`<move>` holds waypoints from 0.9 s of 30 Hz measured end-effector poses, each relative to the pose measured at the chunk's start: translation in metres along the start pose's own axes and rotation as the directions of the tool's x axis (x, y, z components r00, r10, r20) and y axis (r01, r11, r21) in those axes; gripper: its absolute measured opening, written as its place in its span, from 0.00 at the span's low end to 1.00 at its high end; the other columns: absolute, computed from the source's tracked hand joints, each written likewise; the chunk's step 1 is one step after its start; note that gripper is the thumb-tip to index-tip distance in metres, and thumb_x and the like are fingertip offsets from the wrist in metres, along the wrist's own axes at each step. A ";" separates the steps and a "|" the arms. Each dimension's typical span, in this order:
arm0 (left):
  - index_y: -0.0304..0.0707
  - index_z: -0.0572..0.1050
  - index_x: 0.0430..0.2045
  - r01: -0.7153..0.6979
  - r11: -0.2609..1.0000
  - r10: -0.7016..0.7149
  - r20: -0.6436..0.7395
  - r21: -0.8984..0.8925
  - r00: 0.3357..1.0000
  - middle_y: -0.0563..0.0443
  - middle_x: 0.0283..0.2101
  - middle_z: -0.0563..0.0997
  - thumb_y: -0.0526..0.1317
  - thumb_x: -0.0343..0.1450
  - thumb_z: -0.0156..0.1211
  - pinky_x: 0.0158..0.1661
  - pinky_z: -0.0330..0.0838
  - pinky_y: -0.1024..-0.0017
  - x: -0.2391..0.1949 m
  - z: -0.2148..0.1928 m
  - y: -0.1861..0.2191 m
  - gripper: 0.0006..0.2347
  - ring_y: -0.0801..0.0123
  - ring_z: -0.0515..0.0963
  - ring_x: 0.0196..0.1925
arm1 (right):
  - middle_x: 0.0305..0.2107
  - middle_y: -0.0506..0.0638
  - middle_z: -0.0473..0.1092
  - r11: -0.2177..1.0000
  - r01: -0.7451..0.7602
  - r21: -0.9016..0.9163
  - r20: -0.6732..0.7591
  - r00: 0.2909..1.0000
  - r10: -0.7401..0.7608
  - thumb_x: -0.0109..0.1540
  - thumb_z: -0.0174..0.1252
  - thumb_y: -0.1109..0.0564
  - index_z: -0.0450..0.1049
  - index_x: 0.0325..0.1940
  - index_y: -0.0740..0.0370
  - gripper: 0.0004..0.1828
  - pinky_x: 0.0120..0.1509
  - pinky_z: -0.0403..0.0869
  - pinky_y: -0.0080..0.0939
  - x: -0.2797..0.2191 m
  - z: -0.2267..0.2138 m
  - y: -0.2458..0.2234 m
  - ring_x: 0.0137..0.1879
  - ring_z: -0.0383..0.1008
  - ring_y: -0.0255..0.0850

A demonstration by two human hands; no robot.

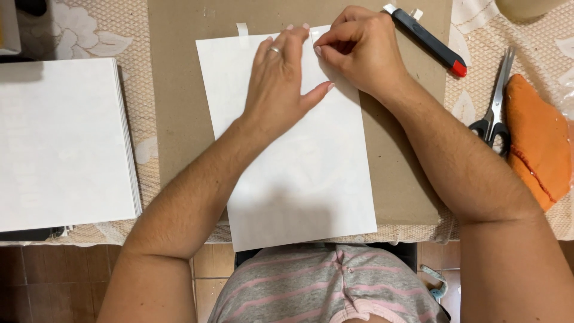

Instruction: The person cuts small strips from a white sheet of paper using a utility knife, then folds and attaches them to the top edge of the sheet. Finally, they place a printed wanted poster on top of the prepared sheet.

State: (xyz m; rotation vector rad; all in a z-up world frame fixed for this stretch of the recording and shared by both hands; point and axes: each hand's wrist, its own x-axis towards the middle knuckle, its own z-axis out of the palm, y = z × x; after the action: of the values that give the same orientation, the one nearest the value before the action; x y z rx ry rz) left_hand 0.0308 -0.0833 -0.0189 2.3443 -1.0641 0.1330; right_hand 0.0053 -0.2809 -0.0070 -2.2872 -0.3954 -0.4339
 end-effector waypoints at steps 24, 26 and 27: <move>0.37 0.50 0.53 0.070 0.948 -0.033 0.124 -0.312 0.992 0.46 0.65 0.71 0.44 0.56 0.88 0.62 0.59 0.58 0.015 -0.022 -0.006 0.44 0.50 0.61 0.67 | 0.27 0.47 0.73 1.000 -0.003 -0.008 0.015 1.000 0.003 0.62 0.70 0.66 0.85 0.38 0.59 0.04 0.33 0.65 0.33 -0.002 0.001 0.007 0.28 0.68 0.33; 0.37 0.50 0.53 0.067 0.948 -0.031 0.120 -0.311 0.992 0.46 0.65 0.70 0.44 0.56 0.88 0.61 0.59 0.58 0.015 -0.023 -0.005 0.44 0.50 0.61 0.67 | 0.28 0.47 0.73 1.000 0.010 -0.010 0.013 1.000 -0.010 0.62 0.70 0.66 0.85 0.38 0.59 0.04 0.33 0.65 0.33 -0.002 0.000 0.007 0.28 0.68 0.33; 0.37 0.50 0.53 0.067 0.950 -0.028 0.131 -0.304 0.991 0.46 0.66 0.70 0.45 0.57 0.88 0.64 0.53 0.55 0.015 -0.025 -0.005 0.43 0.46 0.61 0.68 | 0.28 0.47 0.73 1.000 0.005 -0.014 0.014 1.000 -0.005 0.62 0.70 0.65 0.85 0.38 0.59 0.04 0.33 0.65 0.33 -0.002 0.000 0.007 0.28 0.68 0.33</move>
State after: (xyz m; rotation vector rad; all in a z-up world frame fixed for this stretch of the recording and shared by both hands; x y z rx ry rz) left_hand 0.0480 -0.0780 0.0044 2.1137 -1.0058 -0.1893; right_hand 0.0068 -0.2856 -0.0124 -2.3042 -0.4063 -0.4250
